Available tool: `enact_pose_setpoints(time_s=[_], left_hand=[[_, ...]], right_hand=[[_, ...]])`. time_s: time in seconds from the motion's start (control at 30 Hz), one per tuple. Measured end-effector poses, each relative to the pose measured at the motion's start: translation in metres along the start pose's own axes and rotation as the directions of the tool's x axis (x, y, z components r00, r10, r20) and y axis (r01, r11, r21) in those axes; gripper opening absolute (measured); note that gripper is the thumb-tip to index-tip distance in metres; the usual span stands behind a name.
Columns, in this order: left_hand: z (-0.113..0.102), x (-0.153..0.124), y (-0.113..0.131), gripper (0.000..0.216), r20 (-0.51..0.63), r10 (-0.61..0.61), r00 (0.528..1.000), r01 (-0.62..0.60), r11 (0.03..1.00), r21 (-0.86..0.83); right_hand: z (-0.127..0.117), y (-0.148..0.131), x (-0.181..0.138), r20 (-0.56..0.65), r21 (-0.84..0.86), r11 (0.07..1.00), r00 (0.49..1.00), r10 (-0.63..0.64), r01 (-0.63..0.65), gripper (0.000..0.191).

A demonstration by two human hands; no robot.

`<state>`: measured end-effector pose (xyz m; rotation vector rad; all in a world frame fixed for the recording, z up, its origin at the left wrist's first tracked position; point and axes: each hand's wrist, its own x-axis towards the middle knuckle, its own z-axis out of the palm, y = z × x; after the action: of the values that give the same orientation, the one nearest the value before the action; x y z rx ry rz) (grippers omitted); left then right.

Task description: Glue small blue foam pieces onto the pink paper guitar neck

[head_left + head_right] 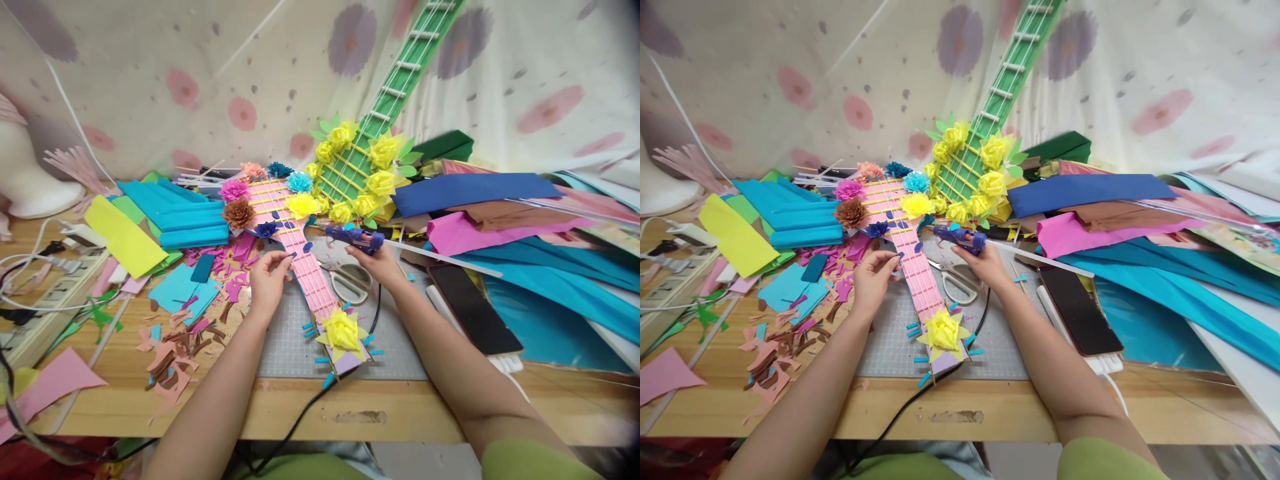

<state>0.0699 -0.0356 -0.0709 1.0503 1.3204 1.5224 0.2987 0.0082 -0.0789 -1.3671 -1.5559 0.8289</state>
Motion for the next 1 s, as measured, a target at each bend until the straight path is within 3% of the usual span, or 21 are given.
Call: enact_pose_setpoints(time_s=[0.1,0.23,0.43,0.53,0.67,0.8,1.0], left_hand=[[-0.004,0.005,0.003,0.024,-0.064,-0.021,0.998,0.017,0.998,-0.064],[-0.015,0.012,0.010,0.029,-0.198,-0.069,0.978,0.037,0.986,-0.160],[-0.031,0.023,0.015,0.031,-0.331,-0.167,0.929,0.059,0.948,-0.312],[-0.036,0.028,0.019,0.026,-0.328,-0.222,0.918,0.114,0.941,-0.318],[-0.045,0.041,0.021,0.023,-0.263,-0.238,0.935,0.198,0.966,-0.168],[-0.050,0.058,0.021,0.029,-0.201,-0.214,0.956,0.214,0.977,-0.020],[-0.045,0.070,0.027,0.032,-0.206,-0.232,0.951,0.241,0.970,0.024]], right_hand=[[-0.013,0.014,0.005,-0.078,-0.122,0.991,0.996,0.038,-0.047,0.054],[-0.022,0.021,0.006,-0.048,-0.324,0.939,0.993,0.107,-0.117,0.058],[-0.019,0.021,0.007,-0.034,-0.394,0.905,0.986,0.161,-0.161,0.060],[-0.019,0.025,0.008,-0.034,-0.394,0.907,0.989,0.146,-0.147,0.061],[-0.019,0.026,0.009,-0.052,-0.400,0.903,0.988,0.146,-0.154,0.061],[-0.019,0.024,0.010,-0.081,-0.409,0.892,0.981,0.175,-0.193,0.059],[-0.019,0.029,0.011,-0.098,-0.407,0.887,0.976,0.196,-0.219,0.058]])
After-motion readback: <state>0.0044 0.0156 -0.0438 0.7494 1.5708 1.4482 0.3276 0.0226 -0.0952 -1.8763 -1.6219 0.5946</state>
